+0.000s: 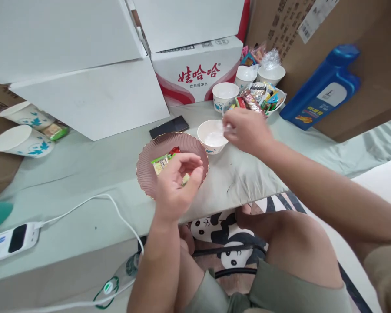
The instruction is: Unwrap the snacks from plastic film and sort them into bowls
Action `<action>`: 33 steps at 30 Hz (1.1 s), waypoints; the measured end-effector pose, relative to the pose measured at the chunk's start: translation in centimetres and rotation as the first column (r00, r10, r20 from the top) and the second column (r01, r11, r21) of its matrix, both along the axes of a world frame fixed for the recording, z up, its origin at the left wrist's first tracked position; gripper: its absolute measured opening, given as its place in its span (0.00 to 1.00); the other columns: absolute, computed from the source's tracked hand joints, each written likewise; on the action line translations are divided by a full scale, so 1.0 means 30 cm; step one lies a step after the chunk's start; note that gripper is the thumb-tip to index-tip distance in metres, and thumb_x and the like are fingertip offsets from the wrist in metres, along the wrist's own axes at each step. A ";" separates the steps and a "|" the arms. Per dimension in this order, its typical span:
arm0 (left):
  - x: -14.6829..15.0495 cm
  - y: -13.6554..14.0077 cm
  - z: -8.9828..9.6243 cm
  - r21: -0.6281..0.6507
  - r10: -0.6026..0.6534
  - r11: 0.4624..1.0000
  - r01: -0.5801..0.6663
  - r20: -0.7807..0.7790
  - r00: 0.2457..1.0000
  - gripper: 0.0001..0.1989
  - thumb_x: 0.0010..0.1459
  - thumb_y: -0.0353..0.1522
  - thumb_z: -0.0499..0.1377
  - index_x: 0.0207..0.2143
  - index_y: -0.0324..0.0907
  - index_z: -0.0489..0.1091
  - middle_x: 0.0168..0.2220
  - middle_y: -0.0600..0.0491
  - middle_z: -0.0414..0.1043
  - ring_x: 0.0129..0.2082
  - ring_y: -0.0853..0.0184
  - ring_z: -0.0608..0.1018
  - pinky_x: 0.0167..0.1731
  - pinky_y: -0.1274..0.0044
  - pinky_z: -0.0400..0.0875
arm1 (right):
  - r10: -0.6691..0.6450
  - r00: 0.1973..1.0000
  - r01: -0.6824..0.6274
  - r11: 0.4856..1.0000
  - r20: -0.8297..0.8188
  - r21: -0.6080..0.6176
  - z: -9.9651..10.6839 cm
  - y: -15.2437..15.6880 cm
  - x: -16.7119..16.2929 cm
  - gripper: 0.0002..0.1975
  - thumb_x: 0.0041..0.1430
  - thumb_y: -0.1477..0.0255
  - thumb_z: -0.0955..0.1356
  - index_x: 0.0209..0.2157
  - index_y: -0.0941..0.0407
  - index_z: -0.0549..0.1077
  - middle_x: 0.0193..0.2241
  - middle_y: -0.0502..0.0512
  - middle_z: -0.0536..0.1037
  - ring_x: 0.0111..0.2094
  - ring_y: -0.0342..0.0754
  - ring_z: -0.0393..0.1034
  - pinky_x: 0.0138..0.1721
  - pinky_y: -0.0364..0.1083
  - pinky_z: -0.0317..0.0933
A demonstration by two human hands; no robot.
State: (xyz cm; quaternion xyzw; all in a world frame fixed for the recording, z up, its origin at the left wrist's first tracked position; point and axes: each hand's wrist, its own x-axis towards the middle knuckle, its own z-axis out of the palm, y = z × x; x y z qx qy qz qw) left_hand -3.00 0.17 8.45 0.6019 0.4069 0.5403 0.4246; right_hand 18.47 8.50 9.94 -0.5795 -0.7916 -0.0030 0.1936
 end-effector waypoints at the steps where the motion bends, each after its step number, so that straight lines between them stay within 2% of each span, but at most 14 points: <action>1: -0.019 0.003 0.004 0.015 0.024 1.000 -0.024 0.012 1.000 0.05 0.56 0.28 0.62 0.36 0.43 0.75 0.33 0.53 0.77 0.32 0.70 0.79 0.34 0.77 0.76 | 0.025 0.991 -0.014 0.997 0.133 -0.079 -0.002 0.054 -0.032 0.12 0.58 0.77 0.65 0.42 0.55 0.76 0.41 0.60 0.80 0.43 0.55 0.74 0.39 0.49 0.63; 3: -0.054 0.011 0.003 0.044 0.079 0.996 -0.080 0.031 0.996 0.04 0.56 0.27 0.62 0.35 0.43 0.75 0.31 0.54 0.77 0.30 0.71 0.78 0.32 0.78 0.75 | 0.106 0.937 -0.010 0.961 0.333 -0.276 -0.023 0.147 -0.094 0.15 0.58 0.79 0.65 0.46 0.55 0.77 0.44 0.62 0.81 0.45 0.57 0.75 0.40 0.49 0.64; 4: -0.072 0.015 0.000 0.058 0.114 0.992 -0.116 0.044 0.993 0.04 0.56 0.27 0.62 0.35 0.43 0.76 0.30 0.54 0.76 0.30 0.71 0.78 0.32 0.78 0.74 | 0.156 0.910 0.004 0.923 0.383 -0.384 -0.038 0.183 -0.120 0.15 0.57 0.78 0.67 0.46 0.56 0.78 0.45 0.63 0.81 0.46 0.58 0.75 0.42 0.50 0.64; 7: -0.126 0.028 -0.008 0.067 0.228 0.969 -0.236 0.110 0.967 0.04 0.55 0.27 0.63 0.33 0.43 0.76 0.29 0.55 0.76 0.28 0.71 0.77 0.31 0.77 0.74 | 0.270 0.879 0.041 0.779 0.393 -0.626 -0.081 0.259 -0.171 0.10 0.56 0.75 0.69 0.40 0.58 0.82 0.41 0.62 0.81 0.46 0.58 0.76 0.43 0.51 0.67; 11: -0.193 0.043 0.001 0.020 0.337 0.936 -0.350 0.229 0.913 0.04 0.53 0.27 0.64 0.30 0.45 0.76 0.26 0.56 0.74 0.24 0.71 0.75 0.29 0.76 0.72 | 0.255 0.903 0.093 0.671 0.346 -0.735 -0.095 0.299 -0.187 0.12 0.62 0.72 0.65 0.32 0.57 0.82 0.30 0.58 0.80 0.35 0.54 0.78 0.35 0.49 0.69; 14: -0.234 0.052 0.009 -0.032 0.413 0.906 -0.422 0.285 0.865 0.03 0.49 0.28 0.65 0.29 0.44 0.76 0.24 0.57 0.73 0.22 0.72 0.74 0.27 0.77 0.71 | 0.212 0.937 0.100 0.600 0.278 -0.794 -0.038 0.284 -0.184 0.13 0.62 0.74 0.64 0.32 0.58 0.81 0.26 0.56 0.80 0.30 0.51 0.78 0.33 0.49 0.69; 16: -0.255 0.055 0.007 -0.069 0.457 0.886 -0.459 0.292 0.840 0.04 0.50 0.30 0.67 0.29 0.45 0.75 0.23 0.57 0.72 0.21 0.72 0.72 0.25 0.78 0.70 | 0.182 0.956 0.064 0.638 0.231 -0.767 0.035 0.251 -0.191 0.12 0.61 0.74 0.65 0.33 0.59 0.81 0.27 0.56 0.81 0.29 0.51 0.77 0.33 0.49 0.69; 19: -0.282 0.055 -0.006 -0.134 0.549 0.834 -0.535 0.296 0.782 0.09 0.53 0.37 0.68 0.28 0.45 0.72 0.19 0.59 0.68 0.17 0.73 0.69 0.20 0.79 0.66 | 0.202 0.966 -0.070 0.807 0.163 -0.586 0.152 0.181 -0.244 0.11 0.61 0.73 0.65 0.36 0.57 0.81 0.28 0.56 0.82 0.30 0.51 0.77 0.37 0.49 0.69; 20: -0.291 0.055 -0.013 -0.159 0.584 0.810 -0.565 0.308 0.751 0.12 0.54 0.40 0.68 0.27 0.44 0.70 0.17 0.60 0.66 0.16 0.74 0.68 0.19 0.79 0.65 | 0.225 0.966 -0.129 0.845 0.126 -0.519 0.180 0.159 -0.277 0.11 0.60 0.73 0.65 0.37 0.57 0.80 0.28 0.54 0.82 0.31 0.50 0.77 0.38 0.49 0.68; 22: -0.314 0.057 -0.026 -0.222 0.644 0.763 -0.607 0.336 0.687 0.18 0.55 0.46 0.66 0.27 0.42 0.68 0.17 0.59 0.67 0.16 0.74 0.70 0.19 0.80 0.66 | 0.281 0.959 -0.237 0.877 0.044 -0.417 0.206 0.127 -0.366 0.12 0.60 0.74 0.64 0.37 0.57 0.80 0.28 0.53 0.82 0.32 0.49 0.77 0.38 0.46 0.67; 25: -0.367 0.062 -0.046 -0.319 0.712 0.700 -0.639 0.371 0.596 0.18 0.55 0.46 0.66 0.32 0.41 0.70 0.26 0.53 0.77 0.24 0.71 0.79 0.26 0.81 0.71 | 0.372 0.926 -0.371 0.876 -0.056 -0.307 0.187 0.119 -0.553 0.13 0.59 0.76 0.64 0.41 0.57 0.80 0.30 0.52 0.83 0.33 0.48 0.77 0.38 0.45 0.65; 27: -0.412 0.061 -0.058 -0.359 0.737 0.670 -0.649 0.418 0.530 0.16 0.52 0.40 0.69 0.38 0.41 0.70 0.37 0.49 0.81 0.33 0.70 0.83 0.32 0.81 0.74 | 0.453 0.886 -0.461 0.846 -0.095 -0.269 0.152 0.130 -0.701 0.15 0.58 0.77 0.64 0.44 0.57 0.80 0.32 0.53 0.83 0.33 0.47 0.77 0.39 0.44 0.65; 29: -0.458 0.056 -0.070 -0.393 0.761 0.636 -0.664 0.461 0.456 0.19 0.49 0.35 0.70 0.42 0.42 0.70 0.42 0.48 0.81 0.35 0.71 0.83 0.36 0.80 0.75 | 0.536 0.837 -0.545 0.794 -0.111 -0.270 0.113 0.144 -0.853 0.15 0.59 0.77 0.65 0.46 0.57 0.79 0.36 0.54 0.84 0.35 0.47 0.77 0.40 0.44 0.65; 33: -0.551 0.051 -0.096 -0.534 0.805 0.581 -0.614 0.488 0.337 0.12 0.58 0.38 0.63 0.39 0.39 0.70 0.31 0.50 0.78 0.27 0.71 0.80 0.33 0.78 0.74 | 0.641 0.764 -0.627 0.707 -0.076 -0.327 0.034 0.189 -1.143 0.16 0.60 0.78 0.64 0.48 0.57 0.78 0.43 0.55 0.84 0.39 0.48 0.78 0.43 0.44 0.65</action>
